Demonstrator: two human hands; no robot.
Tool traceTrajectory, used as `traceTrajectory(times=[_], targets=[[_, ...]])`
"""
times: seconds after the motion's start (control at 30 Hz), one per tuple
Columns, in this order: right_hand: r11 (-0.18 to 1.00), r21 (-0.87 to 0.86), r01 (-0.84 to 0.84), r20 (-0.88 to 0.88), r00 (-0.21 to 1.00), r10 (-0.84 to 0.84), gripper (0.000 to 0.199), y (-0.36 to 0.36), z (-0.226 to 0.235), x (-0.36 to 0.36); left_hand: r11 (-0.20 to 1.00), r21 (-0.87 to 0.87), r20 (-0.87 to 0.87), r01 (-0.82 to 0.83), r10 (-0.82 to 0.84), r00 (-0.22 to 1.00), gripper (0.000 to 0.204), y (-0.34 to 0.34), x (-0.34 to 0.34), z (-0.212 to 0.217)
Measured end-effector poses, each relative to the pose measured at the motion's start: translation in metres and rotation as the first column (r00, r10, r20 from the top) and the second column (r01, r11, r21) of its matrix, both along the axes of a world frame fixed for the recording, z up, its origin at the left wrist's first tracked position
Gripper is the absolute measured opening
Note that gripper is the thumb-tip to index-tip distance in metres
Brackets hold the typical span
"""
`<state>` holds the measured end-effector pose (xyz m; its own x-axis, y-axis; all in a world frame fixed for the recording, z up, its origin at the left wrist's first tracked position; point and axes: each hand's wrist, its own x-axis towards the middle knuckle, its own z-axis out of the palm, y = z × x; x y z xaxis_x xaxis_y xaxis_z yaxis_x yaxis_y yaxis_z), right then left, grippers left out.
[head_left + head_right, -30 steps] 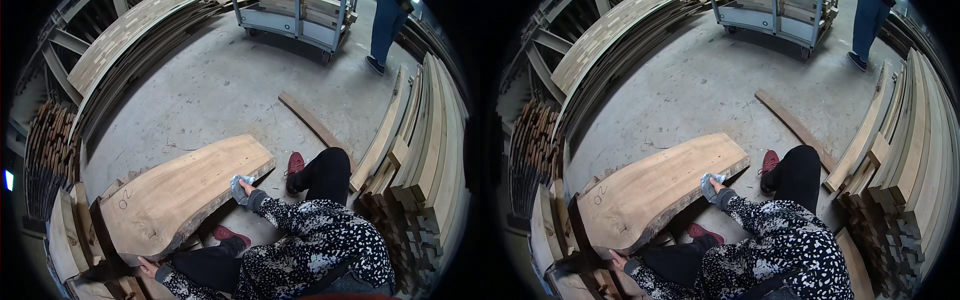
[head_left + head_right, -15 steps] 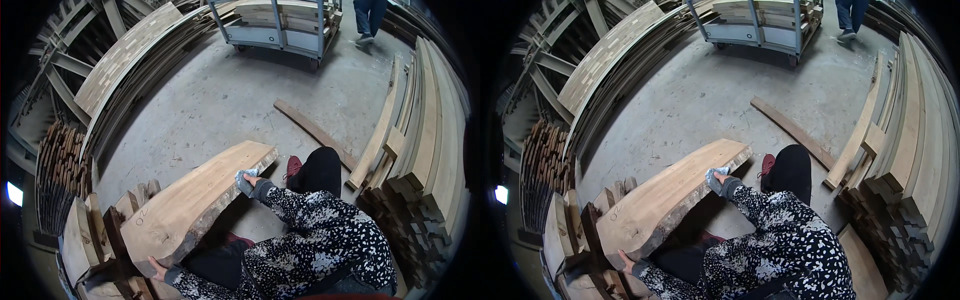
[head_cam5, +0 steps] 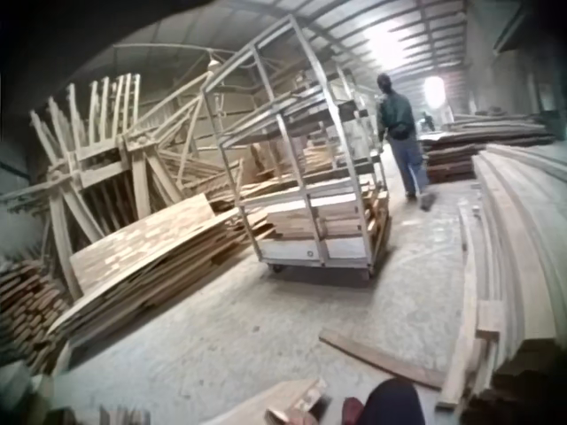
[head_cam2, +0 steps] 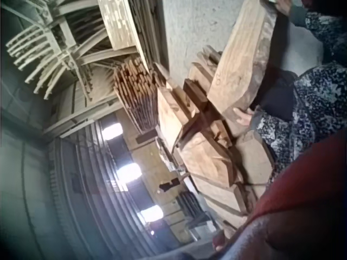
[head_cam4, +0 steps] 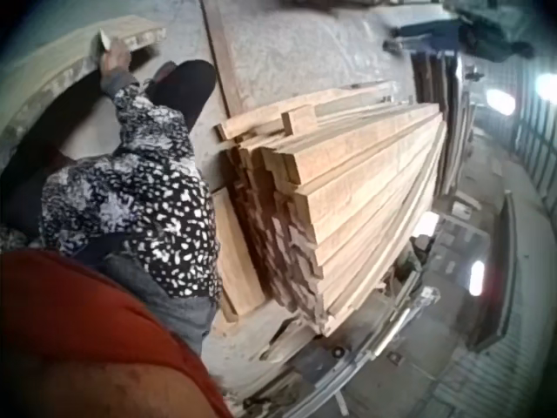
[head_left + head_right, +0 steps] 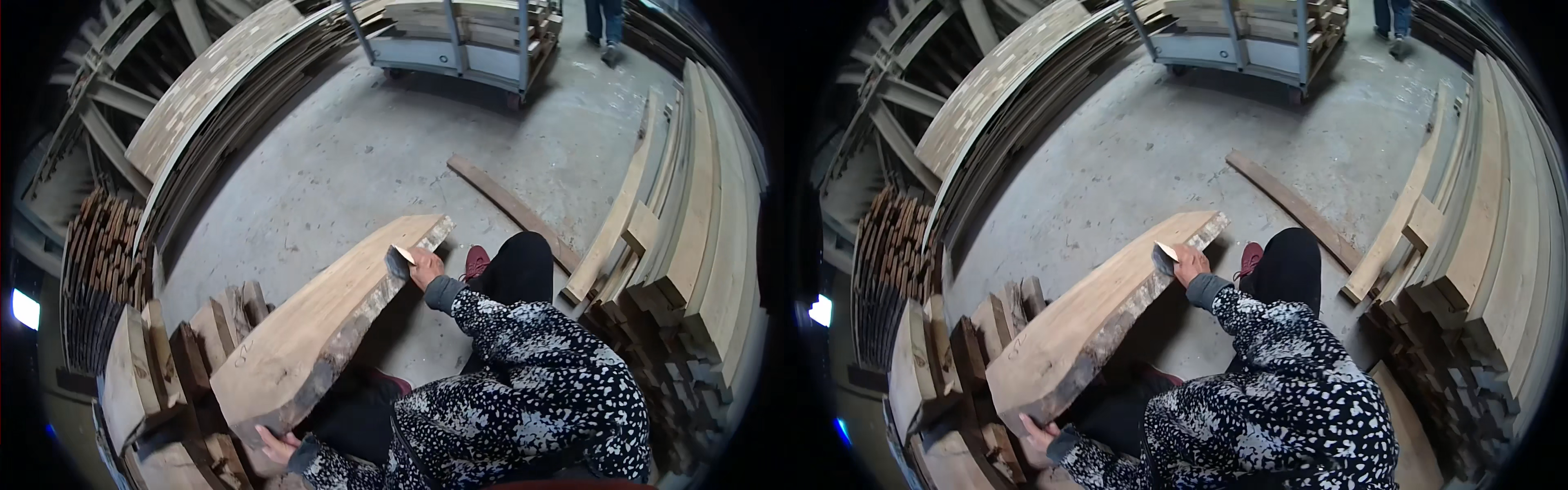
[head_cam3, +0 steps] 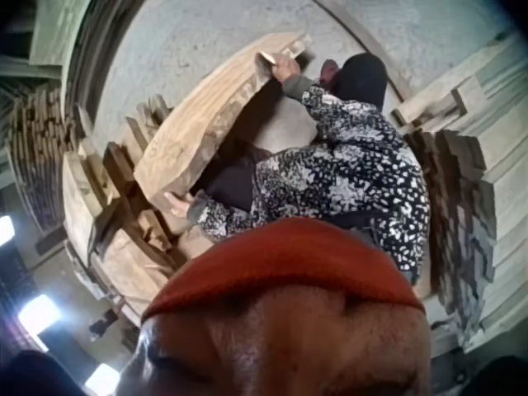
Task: Wiping and cleaning the surface of wooden boards in a woodworking facility.
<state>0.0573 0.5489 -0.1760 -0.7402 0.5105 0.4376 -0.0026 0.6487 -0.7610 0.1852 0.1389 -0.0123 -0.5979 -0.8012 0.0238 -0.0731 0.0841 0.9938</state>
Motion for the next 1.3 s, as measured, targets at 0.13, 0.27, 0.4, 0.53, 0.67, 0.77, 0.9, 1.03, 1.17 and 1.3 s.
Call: traceTrajectory(times=[0.13,0.27,0.4,0.53,0.67,0.77,0.9,1.03,1.17,1.3], targets=[[0.836,0.264,-0.481,-0.072,0.854,0.515,0.036,-0.033,0.085,0.019,0.974,0.197,-0.329,0.114,-0.044,0.943,0.035,0.029,-0.017,0.031],[0.653,0.486,-0.581,-0.083,0.713,0.696,0.041,-0.052,0.096,0.006,0.940,0.276,-0.389,0.198,-0.079,0.918,0.033,0.059,-0.021,0.056],[0.576,0.613,-0.542,-0.083,0.680,0.728,0.053,-0.049,0.099,-0.015,0.955,0.229,-0.458,0.188,-0.065,0.887,0.030,0.074,-0.027,0.064],[0.558,0.647,-0.520,-0.103,0.666,0.739,0.051,-0.061,0.110,-0.045,0.979,0.114,-0.373,0.168,-0.114,0.921,0.031,0.056,-0.035,0.073],[0.604,0.673,-0.427,-0.143,0.726,0.673,0.046,-0.050,0.137,-0.078,0.976,-0.153,-0.337,0.158,-0.201,0.920,0.034,0.009,-0.083,0.053],[0.566,0.713,-0.414,-0.139,0.708,0.692,0.043,-0.053,0.135,-0.098,0.839,-0.523,-0.423,-0.150,-0.103,0.900,0.041,-0.050,-0.126,0.028],[0.588,0.713,-0.382,-0.178,0.712,0.679,0.039,-0.055,0.137,-0.116,0.658,-0.749,-0.326,-0.074,-0.269,0.906,0.054,-0.083,-0.159,0.044],[0.625,0.701,-0.344,-0.185,0.759,0.625,0.036,-0.061,0.145,-0.141,0.728,-0.575,-0.135,0.374,-0.535,0.834,0.060,-0.128,-0.199,0.046],[0.658,0.660,-0.361,-0.210,0.753,0.623,0.032,-0.059,0.145,-0.170,0.666,-0.575,-0.186,0.476,-0.672,0.717,0.060,-0.150,-0.240,0.043],[0.830,0.515,-0.214,-0.386,0.807,0.447,0.028,-0.030,0.124,-0.176,0.694,-0.628,-0.301,0.352,-0.634,0.712,0.061,-0.116,-0.249,0.042]])
